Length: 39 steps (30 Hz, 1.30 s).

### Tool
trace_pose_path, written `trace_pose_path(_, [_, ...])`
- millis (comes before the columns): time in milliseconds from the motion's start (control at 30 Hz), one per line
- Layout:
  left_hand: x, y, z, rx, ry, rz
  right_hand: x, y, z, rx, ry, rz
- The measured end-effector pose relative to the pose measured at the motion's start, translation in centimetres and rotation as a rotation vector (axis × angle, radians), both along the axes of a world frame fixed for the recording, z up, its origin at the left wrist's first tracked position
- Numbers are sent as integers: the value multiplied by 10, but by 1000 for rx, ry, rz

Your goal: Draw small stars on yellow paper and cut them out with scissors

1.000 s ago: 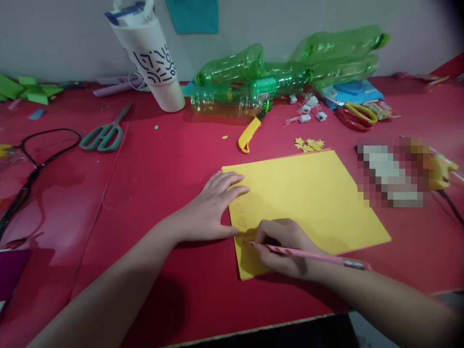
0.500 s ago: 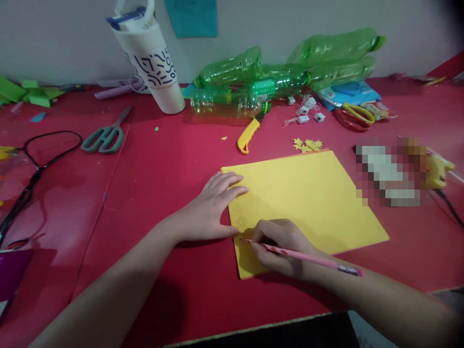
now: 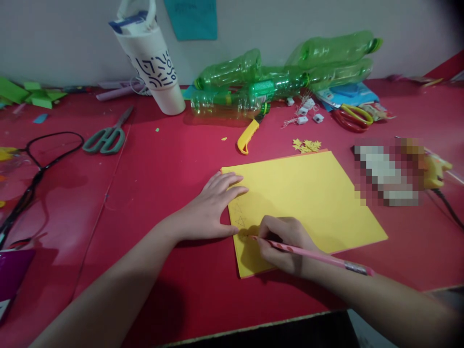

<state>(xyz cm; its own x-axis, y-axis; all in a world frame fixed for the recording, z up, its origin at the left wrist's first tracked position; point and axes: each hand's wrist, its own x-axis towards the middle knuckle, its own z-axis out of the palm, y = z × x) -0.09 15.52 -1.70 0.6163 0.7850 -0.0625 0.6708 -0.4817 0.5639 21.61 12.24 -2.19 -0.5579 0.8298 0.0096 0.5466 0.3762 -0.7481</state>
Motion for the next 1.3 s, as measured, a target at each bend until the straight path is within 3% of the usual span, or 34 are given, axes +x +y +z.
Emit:
trace_pose_path(300, [-1,0,-1,10,-16,2,1,1,3,-17,-12,9])
trace_pose_path(700, [0,-1,0,2,-25,9,2,2,5,-78,87,223])
trace_pose_path(1000, [1,0,1,11,-11,2,2,2,5,-92,111,309])
trace_pose_path(1133, [1,0,1,4,-9,8,1,4,7,-189,111,203])
trace_pose_path(1300, [0,1,0,-15,-33,21,3,12,6,-498,306,-25])
